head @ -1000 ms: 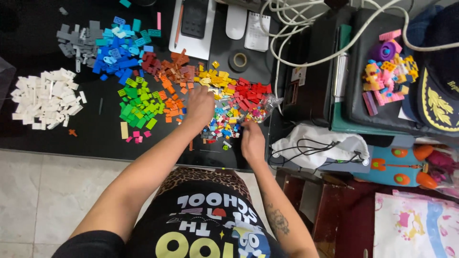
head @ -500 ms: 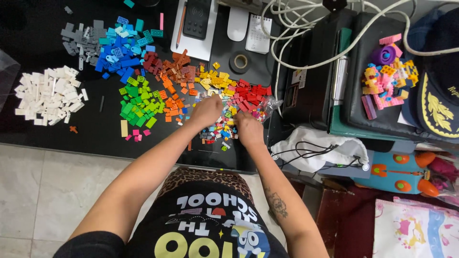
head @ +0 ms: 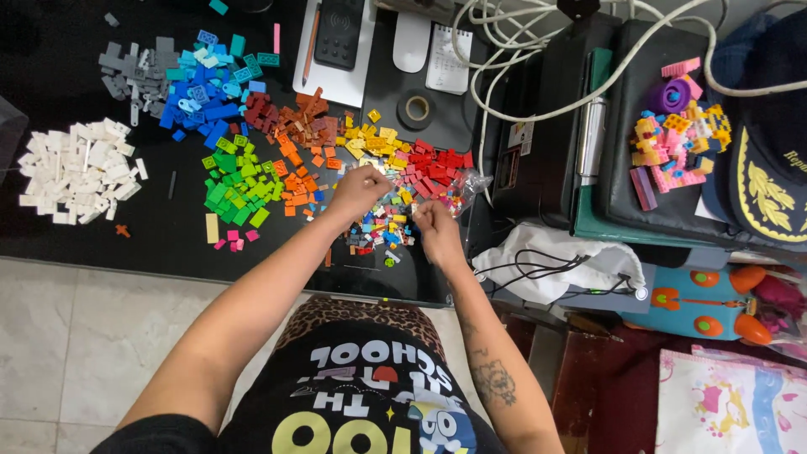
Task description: Sorting and organizing various colored LEGO pieces on a desk.
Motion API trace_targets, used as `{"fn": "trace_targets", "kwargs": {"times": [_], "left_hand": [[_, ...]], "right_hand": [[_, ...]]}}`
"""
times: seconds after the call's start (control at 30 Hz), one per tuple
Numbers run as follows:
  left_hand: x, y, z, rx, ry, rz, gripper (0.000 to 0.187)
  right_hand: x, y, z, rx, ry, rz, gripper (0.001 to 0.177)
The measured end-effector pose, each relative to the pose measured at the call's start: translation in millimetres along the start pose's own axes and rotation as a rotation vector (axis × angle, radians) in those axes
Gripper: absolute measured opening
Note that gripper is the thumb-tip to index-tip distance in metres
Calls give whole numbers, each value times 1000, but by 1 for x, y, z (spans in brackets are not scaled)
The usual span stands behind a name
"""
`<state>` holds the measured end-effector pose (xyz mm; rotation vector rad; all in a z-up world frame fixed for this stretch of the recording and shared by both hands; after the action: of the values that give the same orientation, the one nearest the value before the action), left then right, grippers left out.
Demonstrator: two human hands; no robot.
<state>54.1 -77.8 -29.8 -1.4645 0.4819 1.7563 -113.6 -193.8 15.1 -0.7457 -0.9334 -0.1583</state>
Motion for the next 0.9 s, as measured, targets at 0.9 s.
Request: {"fn": "trace_targets", "kwargs": {"times": [0.9], "left_hand": [[70,34,51,-66,-500,1166,21]], "right_hand": [[109,48,16,-23,-217,-211,12]]}}
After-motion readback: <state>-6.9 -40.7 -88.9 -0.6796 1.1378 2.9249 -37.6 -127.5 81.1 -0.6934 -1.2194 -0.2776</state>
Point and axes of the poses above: each hand's wrist, its own z-axis away from the middle knuckle, its own y-axis out of the palm, x = y × z, the point moved 10 cm from there along -z, towards the middle knuckle, and after that the axes turned 7 degrees about y, right-handed, at the moved point
